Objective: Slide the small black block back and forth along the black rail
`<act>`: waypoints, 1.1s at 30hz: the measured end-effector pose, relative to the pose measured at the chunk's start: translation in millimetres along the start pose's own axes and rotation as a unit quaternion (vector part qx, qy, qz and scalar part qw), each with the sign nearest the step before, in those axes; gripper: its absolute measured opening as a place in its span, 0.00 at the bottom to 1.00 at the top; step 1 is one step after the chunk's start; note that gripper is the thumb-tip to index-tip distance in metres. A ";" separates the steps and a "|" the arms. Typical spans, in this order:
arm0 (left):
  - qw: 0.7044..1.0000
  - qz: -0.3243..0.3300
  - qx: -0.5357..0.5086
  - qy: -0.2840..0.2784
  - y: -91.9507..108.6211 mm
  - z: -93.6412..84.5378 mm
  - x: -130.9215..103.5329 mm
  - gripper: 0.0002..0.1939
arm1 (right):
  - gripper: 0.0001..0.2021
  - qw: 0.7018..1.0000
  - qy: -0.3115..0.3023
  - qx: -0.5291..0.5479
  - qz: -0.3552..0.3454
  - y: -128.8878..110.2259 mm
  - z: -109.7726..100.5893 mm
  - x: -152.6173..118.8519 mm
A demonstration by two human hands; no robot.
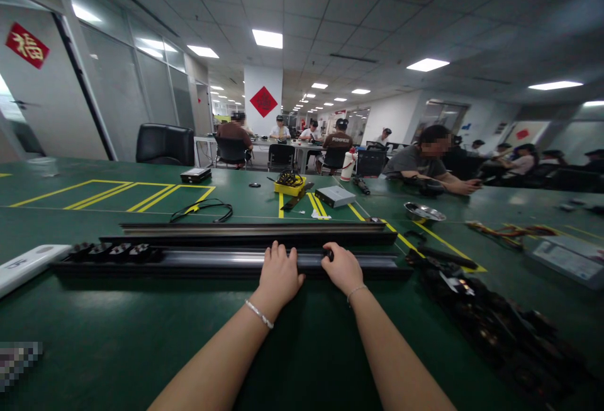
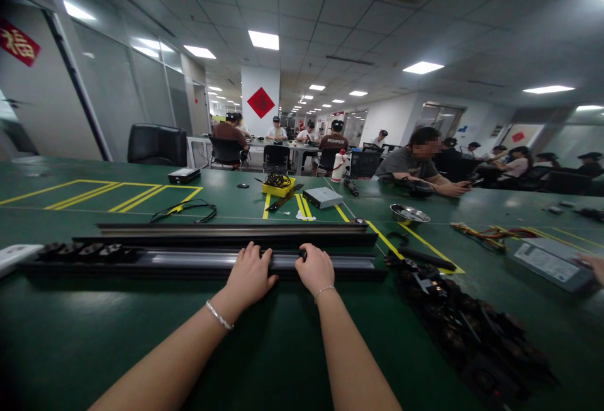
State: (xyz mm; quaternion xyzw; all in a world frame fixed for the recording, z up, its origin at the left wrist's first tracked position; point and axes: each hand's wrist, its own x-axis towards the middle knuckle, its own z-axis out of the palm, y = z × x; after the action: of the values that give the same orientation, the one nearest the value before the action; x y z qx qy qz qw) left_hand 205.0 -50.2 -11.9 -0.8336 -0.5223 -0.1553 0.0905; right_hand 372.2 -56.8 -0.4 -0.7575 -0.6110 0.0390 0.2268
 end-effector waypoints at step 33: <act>0.993 0.072 -0.085 0.050 -9.2 12.9 -1.3 0.27 | 0.14 1.000 0.022 0.006 0.006 12.1 -4.8 -2.1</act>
State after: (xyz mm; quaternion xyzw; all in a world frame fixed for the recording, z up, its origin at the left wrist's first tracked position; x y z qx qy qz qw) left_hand 198.3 -43.3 -24.5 -0.8648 -0.4409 -0.2337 0.0564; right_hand 384.3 -62.0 -1.3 -0.7605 -0.6007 0.0276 0.2449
